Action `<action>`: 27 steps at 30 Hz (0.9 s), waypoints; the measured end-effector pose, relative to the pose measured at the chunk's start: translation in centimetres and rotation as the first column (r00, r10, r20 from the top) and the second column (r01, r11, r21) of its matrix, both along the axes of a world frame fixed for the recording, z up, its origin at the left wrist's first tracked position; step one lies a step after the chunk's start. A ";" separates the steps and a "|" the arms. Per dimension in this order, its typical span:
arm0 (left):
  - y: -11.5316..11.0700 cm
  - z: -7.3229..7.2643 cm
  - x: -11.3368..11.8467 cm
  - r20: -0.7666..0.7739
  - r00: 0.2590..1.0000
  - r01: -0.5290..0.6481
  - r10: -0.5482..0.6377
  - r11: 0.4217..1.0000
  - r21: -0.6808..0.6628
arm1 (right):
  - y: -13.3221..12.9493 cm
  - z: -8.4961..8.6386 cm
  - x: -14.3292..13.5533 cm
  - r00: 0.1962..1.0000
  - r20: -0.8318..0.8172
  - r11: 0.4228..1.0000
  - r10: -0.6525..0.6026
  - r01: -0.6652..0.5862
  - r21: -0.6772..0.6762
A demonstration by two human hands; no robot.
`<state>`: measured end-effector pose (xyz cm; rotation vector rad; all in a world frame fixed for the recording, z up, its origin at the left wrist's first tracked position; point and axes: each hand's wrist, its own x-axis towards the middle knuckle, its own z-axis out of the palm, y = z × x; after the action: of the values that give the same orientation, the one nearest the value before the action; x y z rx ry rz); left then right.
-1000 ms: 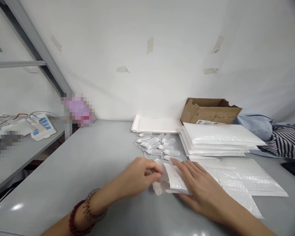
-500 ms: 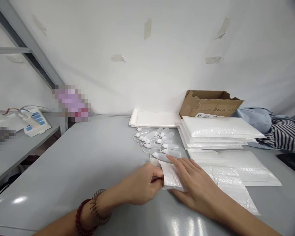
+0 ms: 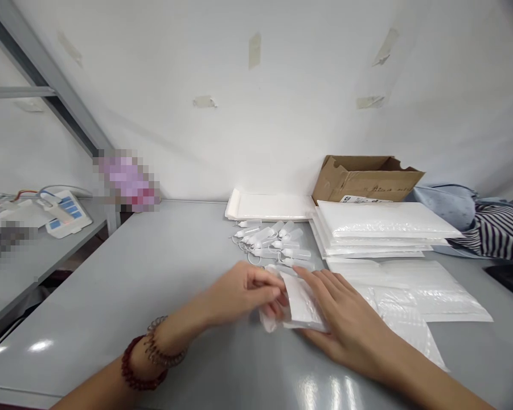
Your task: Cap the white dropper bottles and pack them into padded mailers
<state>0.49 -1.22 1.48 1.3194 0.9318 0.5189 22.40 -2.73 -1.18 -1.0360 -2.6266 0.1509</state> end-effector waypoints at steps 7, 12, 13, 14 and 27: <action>-0.3 0.6 -0.4 -0.209 0.930 -0.253 0.303 0.939 0.234 | 0.1 0.9 0.8 0.993 -0.106 0.990 -0.053 0.066 0.121; -1.4 1.2 -0.4 -0.082 0.956 -0.240 0.282 0.911 0.335 | -0.1 1.9 1.4 0.989 -0.132 0.987 -0.060 0.079 0.142; -1.6 1.6 -0.7 -0.037 0.937 -0.294 0.347 0.842 0.451 | 0.0 2.1 1.5 0.990 -0.125 0.985 -0.067 0.086 0.150; -1.7 2.0 -1.0 0.015 0.916 -0.339 0.401 0.754 0.563 | 0.2 2.2 1.7 0.990 -0.117 0.982 -0.077 0.096 0.165; -3.9 3.4 -1.2 0.311 0.926 -0.365 0.214 0.718 0.593 | 0.5 0.0 1.7 0.936 -0.303 0.966 -0.177 0.224 0.130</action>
<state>-0.74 -5.14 4.89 1.6853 0.8018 1.3043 24.15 -2.26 -1.20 -1.1243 -2.2160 0.0358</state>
